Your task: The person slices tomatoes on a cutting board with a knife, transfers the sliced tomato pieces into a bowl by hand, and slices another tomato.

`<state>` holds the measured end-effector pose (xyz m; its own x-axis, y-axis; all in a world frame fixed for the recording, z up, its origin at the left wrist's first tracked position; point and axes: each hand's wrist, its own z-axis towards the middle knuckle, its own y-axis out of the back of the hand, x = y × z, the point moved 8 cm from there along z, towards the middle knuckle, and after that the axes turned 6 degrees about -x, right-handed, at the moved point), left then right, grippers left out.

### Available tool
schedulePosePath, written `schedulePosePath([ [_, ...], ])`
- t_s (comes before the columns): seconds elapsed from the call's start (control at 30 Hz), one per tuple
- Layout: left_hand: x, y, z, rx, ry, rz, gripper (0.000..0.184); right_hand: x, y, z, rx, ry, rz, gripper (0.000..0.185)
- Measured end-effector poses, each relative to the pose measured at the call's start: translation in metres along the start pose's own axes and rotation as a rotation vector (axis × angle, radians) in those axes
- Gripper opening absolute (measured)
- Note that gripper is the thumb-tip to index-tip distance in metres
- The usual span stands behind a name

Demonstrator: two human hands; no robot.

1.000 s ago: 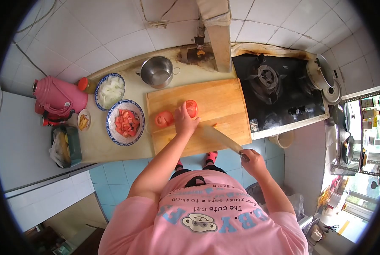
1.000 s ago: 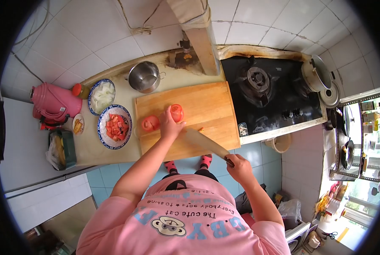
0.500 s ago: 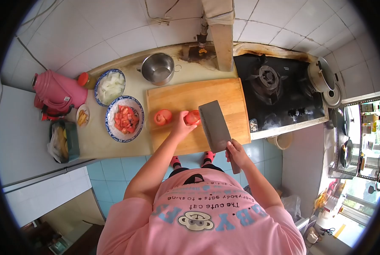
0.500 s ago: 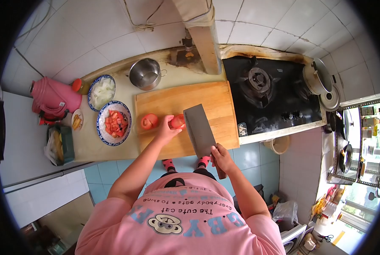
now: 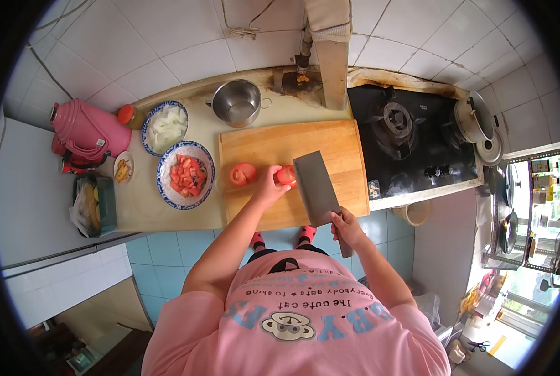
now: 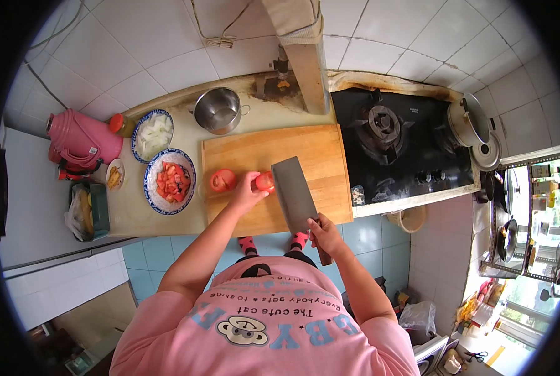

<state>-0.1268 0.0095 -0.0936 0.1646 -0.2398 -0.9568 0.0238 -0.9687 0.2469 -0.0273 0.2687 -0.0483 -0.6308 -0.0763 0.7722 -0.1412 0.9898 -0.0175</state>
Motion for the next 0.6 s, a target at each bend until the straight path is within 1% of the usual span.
schedulePosePath([
  [0.2, -0.011, 0.004, -0.002, 0.008, -0.032, 0.098, 0.06, 0.0, -0.002, -0.003, -0.031, 0.001, -0.009, 0.024],
  [0.3, -0.014, 0.005, -0.004, -0.008, -0.066, 0.104, 0.06, 0.0, -0.001, -0.002, -0.039, -0.003, -0.014, 0.023],
  [0.6, -0.018, 0.007, -0.003, -0.001, -0.061, 0.119, 0.06, 0.001, -0.007, 0.0, -0.015, -0.003, -0.004, 0.022],
])
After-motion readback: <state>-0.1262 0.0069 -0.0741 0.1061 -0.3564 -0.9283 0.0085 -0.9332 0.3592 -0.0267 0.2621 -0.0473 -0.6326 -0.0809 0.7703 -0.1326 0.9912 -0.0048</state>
